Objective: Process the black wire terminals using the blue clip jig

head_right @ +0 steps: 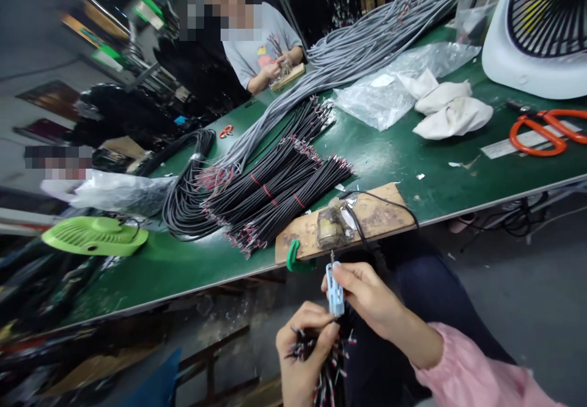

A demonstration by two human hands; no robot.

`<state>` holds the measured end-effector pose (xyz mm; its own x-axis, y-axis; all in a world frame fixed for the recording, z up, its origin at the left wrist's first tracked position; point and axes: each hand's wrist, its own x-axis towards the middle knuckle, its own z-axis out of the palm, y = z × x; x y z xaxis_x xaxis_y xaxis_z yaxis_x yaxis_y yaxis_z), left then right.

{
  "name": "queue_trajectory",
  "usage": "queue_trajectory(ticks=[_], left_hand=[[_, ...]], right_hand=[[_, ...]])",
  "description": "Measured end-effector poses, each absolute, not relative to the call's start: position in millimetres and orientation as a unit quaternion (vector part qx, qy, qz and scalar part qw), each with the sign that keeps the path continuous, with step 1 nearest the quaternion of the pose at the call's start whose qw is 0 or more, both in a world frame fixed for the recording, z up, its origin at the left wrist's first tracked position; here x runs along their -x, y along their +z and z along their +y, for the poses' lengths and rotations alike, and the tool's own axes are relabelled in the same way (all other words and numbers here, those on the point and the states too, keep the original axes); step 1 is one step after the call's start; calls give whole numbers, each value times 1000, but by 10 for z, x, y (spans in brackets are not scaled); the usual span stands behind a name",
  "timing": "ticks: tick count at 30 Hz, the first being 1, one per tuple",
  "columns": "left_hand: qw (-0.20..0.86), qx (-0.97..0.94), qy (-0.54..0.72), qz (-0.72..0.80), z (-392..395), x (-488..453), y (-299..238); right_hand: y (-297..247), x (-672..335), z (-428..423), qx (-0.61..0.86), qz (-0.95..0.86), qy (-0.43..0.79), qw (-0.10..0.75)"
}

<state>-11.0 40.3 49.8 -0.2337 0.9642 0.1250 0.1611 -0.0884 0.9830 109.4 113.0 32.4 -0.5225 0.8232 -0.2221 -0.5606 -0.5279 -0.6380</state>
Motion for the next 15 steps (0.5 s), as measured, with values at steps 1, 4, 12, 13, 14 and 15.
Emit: queue_trajectory(ticks=[1,4,12,13,14,15], left_hand=[[378,-478,550,571,404,87,481],[397,-448,553,579,395,41,444],[406,-438,537,596,320,58,425],[405,-443,528,601,298,66,414],[403,-447,515,611,272,74,397],[400,-448,498,626,242,80,375]], right_hand=[[320,-1093,1124,256,-249,838,413],[280,-1093,1104,237,-225,852,408],[-49,-1243,1019,265,-263,829,416],[-71,-1278,1007,277,-293,816,414],[-82,-1313,995,289,-320,803,412],[-82,-1344,983,299,-338,793,409]])
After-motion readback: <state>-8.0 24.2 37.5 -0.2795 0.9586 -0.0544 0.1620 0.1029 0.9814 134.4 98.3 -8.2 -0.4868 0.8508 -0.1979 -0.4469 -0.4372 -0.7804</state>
